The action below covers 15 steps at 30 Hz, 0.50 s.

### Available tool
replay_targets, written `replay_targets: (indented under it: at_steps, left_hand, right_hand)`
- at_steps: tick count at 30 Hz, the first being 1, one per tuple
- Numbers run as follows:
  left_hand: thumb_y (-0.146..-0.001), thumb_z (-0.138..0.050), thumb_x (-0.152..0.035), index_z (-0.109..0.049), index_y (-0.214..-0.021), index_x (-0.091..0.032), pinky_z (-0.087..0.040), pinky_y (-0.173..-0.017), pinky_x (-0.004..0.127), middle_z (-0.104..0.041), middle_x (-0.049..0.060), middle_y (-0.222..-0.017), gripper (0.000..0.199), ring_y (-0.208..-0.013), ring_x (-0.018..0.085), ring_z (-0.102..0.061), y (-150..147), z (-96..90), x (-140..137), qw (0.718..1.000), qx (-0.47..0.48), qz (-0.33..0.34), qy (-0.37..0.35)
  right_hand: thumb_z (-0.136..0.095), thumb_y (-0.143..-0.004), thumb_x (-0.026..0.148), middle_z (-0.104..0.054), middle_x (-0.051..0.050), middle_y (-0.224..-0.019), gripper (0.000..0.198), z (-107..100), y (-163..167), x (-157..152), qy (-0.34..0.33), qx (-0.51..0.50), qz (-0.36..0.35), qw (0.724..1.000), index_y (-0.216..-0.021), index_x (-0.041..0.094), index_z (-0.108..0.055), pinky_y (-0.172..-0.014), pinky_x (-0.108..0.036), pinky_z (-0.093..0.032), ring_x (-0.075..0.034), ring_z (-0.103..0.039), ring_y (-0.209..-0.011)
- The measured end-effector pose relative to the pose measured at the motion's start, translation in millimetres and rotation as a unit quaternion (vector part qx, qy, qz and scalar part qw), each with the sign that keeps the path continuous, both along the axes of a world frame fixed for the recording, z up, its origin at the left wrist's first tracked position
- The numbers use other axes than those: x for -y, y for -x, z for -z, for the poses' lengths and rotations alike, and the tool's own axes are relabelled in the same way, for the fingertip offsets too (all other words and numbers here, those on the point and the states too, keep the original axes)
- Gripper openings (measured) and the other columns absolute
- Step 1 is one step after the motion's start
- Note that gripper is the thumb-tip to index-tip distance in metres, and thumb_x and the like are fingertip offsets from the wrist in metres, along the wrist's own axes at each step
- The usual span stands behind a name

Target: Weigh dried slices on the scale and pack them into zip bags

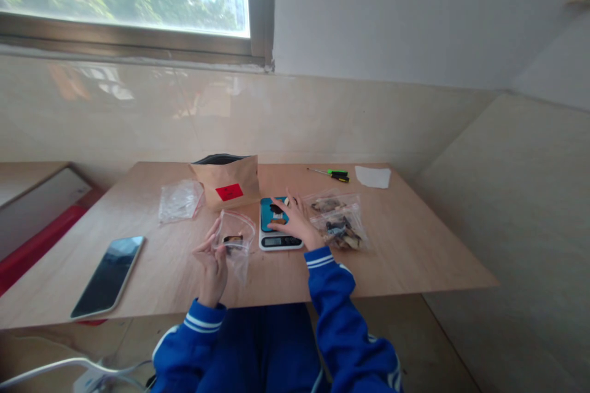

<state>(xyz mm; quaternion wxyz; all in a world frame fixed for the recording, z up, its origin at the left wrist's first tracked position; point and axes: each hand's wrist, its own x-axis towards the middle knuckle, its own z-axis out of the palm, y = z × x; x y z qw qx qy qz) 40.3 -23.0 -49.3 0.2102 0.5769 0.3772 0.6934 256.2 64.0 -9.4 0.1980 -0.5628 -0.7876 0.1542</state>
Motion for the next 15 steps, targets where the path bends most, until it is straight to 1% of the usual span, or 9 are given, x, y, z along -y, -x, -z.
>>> replay_targets:
  at_steps: [1,2,4,6,8,9,11,15]
  left_hand:
    - [-0.094,-0.048,-0.019,-0.037,-0.105,-0.025,-0.037,-0.11,0.052,-0.042,0.016,-0.148,0.017,-0.138,0.022,-0.041,1,-0.7,1,1.0,-0.001,-0.004,0.004]
    - [-0.094,-0.048,-0.02,-0.036,-0.105,-0.025,-0.038,-0.11,0.052,-0.043,0.016,-0.148,0.016,-0.138,0.022,-0.041,1,-1.4,1,1.0,0.001,-0.008,0.008]
    - [-0.094,-0.048,-0.022,-0.036,-0.104,-0.025,-0.038,-0.109,0.053,-0.043,0.016,-0.148,0.016,-0.137,0.023,-0.041,1,-2.1,2,1.0,0.004,-0.012,0.019]
    - [-0.094,-0.048,-0.023,-0.035,-0.103,-0.025,-0.038,-0.109,0.053,-0.043,0.017,-0.148,0.016,-0.137,0.023,-0.042,1,-1.7,2,1.0,0.001,-0.013,0.025]
    - [-0.095,-0.047,-0.023,-0.035,-0.104,-0.025,-0.038,-0.109,0.052,-0.042,0.017,-0.148,0.015,-0.136,0.022,-0.043,1,-0.6,2,1.0,-0.008,-0.015,0.025]
    - [-0.095,-0.047,-0.022,-0.035,-0.104,-0.024,-0.038,-0.11,0.052,-0.042,0.018,-0.148,0.015,-0.136,0.021,-0.043,1,0.1,2,0.999,-0.011,-0.018,0.026]
    - [-0.095,-0.047,-0.022,-0.035,-0.103,-0.024,-0.037,-0.11,0.052,-0.043,0.018,-0.147,0.015,-0.136,0.021,-0.043,1,1.2,2,0.999,-0.01,-0.023,0.034]
    - [-0.095,-0.047,-0.024,-0.035,-0.104,-0.025,-0.04,-0.108,0.048,-0.044,0.017,-0.147,0.015,-0.135,0.021,-0.044,-2,2.1,2,0.998,0.014,-0.02,0.059]
  right_hand:
    - [-0.074,-0.071,0.055,-0.02,-0.009,-0.159,0.082,6,-4,-8,0.025,0.034,-0.002,0.999,-0.143,0.034,-0.043,-0.114,-0.058,-0.019,-0.04,-0.01,-0.146]
    - [-0.076,-0.068,0.056,-0.02,-0.011,-0.159,0.087,10,-7,-15,0.039,0.057,-0.008,0.998,-0.144,0.034,-0.041,-0.113,-0.058,-0.02,-0.041,-0.011,-0.146]
    - [-0.078,-0.066,0.056,-0.027,-0.012,-0.156,0.087,14,-10,-24,0.036,0.08,-0.03,0.996,-0.143,0.034,-0.044,-0.112,-0.055,-0.025,-0.041,-0.02,-0.143]
    - [-0.075,-0.072,0.05,-0.039,-0.013,-0.147,0.072,13,-10,-29,0.008,0.082,-0.063,0.995,-0.138,0.031,-0.051,-0.109,-0.049,-0.032,-0.036,-0.035,-0.137]
    - [-0.069,-0.082,0.039,-0.051,-0.012,-0.135,0.05,12,-9,-32,-0.025,0.081,-0.091,0.992,-0.129,0.027,-0.058,-0.105,-0.043,-0.038,-0.029,-0.048,-0.125]
    - [-0.064,-0.086,0.033,-0.056,-0.011,-0.128,0.04,12,-9,-32,-0.042,0.082,-0.096,0.991,-0.125,0.026,-0.061,-0.102,-0.042,-0.04,-0.026,-0.052,-0.119]
    - [-0.059,-0.09,0.026,-0.061,-0.01,-0.119,0.03,15,-8,-32,-0.07,0.083,-0.088,0.99,-0.12,0.024,-0.064,-0.099,-0.041,-0.042,-0.025,-0.055,-0.11]
    - [-0.055,-0.092,0.022,-0.062,-0.011,-0.118,0.029,26,-6,-27,-0.106,0.061,-0.06,0.991,-0.12,0.023,-0.064,-0.098,-0.043,-0.043,-0.025,-0.055,-0.109]
